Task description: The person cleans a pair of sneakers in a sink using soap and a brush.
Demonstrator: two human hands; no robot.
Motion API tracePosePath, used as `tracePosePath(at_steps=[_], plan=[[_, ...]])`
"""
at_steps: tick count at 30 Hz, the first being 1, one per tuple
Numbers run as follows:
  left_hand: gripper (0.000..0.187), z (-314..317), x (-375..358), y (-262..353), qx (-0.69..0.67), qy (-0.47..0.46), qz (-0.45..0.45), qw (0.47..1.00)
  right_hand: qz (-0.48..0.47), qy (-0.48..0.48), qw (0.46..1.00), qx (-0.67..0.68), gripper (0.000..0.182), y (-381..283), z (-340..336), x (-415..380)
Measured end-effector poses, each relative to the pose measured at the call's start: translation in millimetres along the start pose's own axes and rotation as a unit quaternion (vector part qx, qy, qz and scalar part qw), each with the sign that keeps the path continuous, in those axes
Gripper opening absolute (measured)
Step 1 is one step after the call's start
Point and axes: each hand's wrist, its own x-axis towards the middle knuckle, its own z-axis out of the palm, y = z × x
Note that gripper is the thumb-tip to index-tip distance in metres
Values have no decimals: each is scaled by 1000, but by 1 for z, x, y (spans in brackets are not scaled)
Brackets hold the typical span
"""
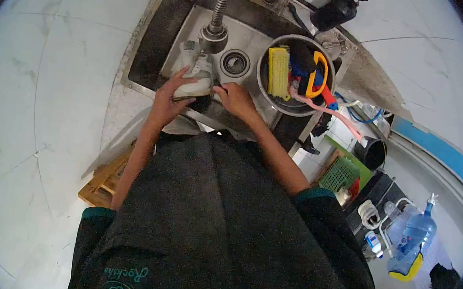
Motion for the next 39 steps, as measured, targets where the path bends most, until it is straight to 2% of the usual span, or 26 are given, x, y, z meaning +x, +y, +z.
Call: tracePosePath(at_steps=[2, 5, 8, 11, 12, 14, 18, 19, 20, 21, 23, 26, 27, 29, 31, 32, 34, 35, 37, 39], plan=[[55, 4, 2, 1, 6, 1, 3, 1000, 60, -22, 998, 3, 47, 2, 0, 17], [53, 1, 3, 4, 3, -10, -8, 1000, 8, -34, 999, 9, 46, 11, 8, 20], [52, 2, 0, 3, 27, -22, -8, 999, 29, -97, 995, 5, 49, 19, 7, 33], [52, 8, 2, 8, 53, -22, 22, 998, 115, 12, 993, 29, 54, 40, 49, 65], [52, 4, 8, 11, 63, -21, 40, 997, 90, -1, 996, 23, 55, 44, 49, 66], [51, -1, 9, 9, 37, -22, 14, 999, 37, -28, 999, 10, 57, 50, 47, 59], [49, 4, 14, 9, 9, -15, -28, 999, 91, 14, 996, 17, 56, 39, 39, 77], [49, 4, 15, -4, 35, -14, 15, 999, 90, 13, 995, 38, 56, 38, 37, 83], [49, 1, 18, -2, 54, 8, 5, 999, 90, 11, 994, 63, 56, 34, 39, 85], [48, 2, 19, 4, 73, 27, -6, 997, 102, 53, 990, 77, 57, 30, 38, 80], [49, 6, 25, 15, 130, 81, -31, 988, 83, 38, 989, 118, 55, 28, 24, 63], [51, 12, 40, 36, 133, 158, -119, 971, 81, 53, 973, 210, 53, 23, 30, 48], [57, 10, 44, 37, 153, 135, -129, 970, 87, 55, 964, 245, 52, 17, 29, 49], [62, 7, 54, 30, 169, 115, -48, 978, 103, 24, 944, 312, 50, -1, 19, 47], [69, 4, 60, 20, 135, 70, 24, 988, 81, 21, 959, 270, 48, -2, 26, 62], [70, 0, 64, 24, 166, 34, 65, 983, 71, 21, 965, 251, 47, 0, 34, 71], [71, -9, 72, 34, 223, -37, 148, 963, 49, 94, 963, 248, 42, 2, 42, 79], [72, -14, 75, 32, 248, -56, 117, 960, 51, 119, 960, 249, 40, 1, 39, 75], [73, -18, 81, 13, 275, -6, 79, 958, 52, 185, 946, 261, 36, 1, 43, 68], [77, -16, 84, 11, 330, 69, 48, 940, 64, 121, 961, 240, 38, -4, 27, 50]])
